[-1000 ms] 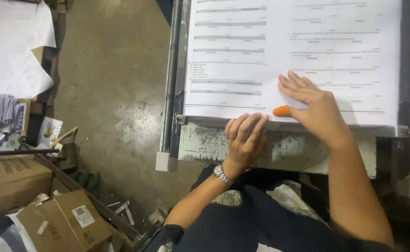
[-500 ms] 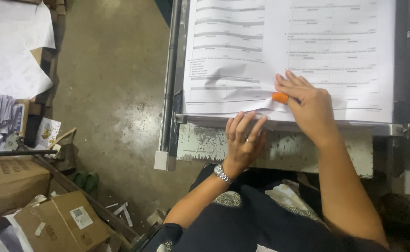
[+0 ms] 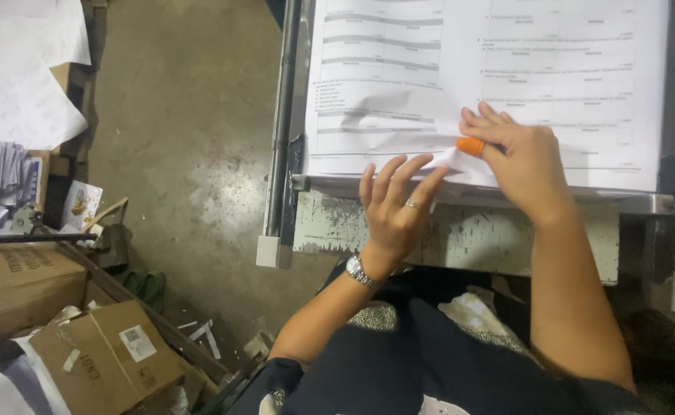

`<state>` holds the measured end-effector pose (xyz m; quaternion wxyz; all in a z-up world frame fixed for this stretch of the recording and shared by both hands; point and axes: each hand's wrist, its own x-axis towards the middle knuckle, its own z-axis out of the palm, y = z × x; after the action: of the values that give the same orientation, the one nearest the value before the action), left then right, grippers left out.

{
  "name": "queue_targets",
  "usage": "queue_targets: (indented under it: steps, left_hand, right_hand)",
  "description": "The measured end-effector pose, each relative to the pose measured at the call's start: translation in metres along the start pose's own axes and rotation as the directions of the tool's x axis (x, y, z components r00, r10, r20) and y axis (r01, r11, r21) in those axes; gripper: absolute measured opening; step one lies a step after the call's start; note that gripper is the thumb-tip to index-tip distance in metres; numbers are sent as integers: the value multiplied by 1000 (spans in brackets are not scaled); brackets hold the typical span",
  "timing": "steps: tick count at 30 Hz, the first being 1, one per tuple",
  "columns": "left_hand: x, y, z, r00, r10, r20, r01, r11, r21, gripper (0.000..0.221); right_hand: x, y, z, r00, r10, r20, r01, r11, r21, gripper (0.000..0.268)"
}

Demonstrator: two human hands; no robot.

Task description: Flipping through a stack of printed documents and applying a mark to each page with a handheld tool

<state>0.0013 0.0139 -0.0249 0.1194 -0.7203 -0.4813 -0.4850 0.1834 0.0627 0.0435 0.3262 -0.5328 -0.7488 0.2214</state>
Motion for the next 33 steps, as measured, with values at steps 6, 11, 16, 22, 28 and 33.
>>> queue_targets:
  steps: [6, 11, 16, 22, 28, 33]
  left_hand:
    - [-25, -6, 12, 999, -23, -37, 23, 999, 26, 40]
    - [-17, -1, 2, 999, -23, -42, 26, 996, 90, 42]
    - [-20, -3, 5, 999, -8, -34, 10, 998, 56, 45]
    - [-25, -5, 7, 999, -39, 11, 38, 998, 51, 43]
    - [-3, 11, 6, 992, -118, 32, 119, 993, -19, 45]
    - [-3, 15, 3, 983, -145, 112, 144, 989, 20, 25]
  right_hand:
    - [1, -5, -4, 999, 47, 17, -47, 999, 17, 21]
    - [0, -7, -4, 999, 52, 11, -52, 999, 8, 22]
    - [0, -7, -4, 998, 68, 5, -68, 997, 30, 22]
    - [1, -5, -4, 999, 45, 8, -46, 999, 10, 22]
    - [-1, -7, -2, 998, 59, 1, -59, 998, 1, 20]
    - [-1, -1, -1, 998, 64, 9, -64, 998, 7, 23]
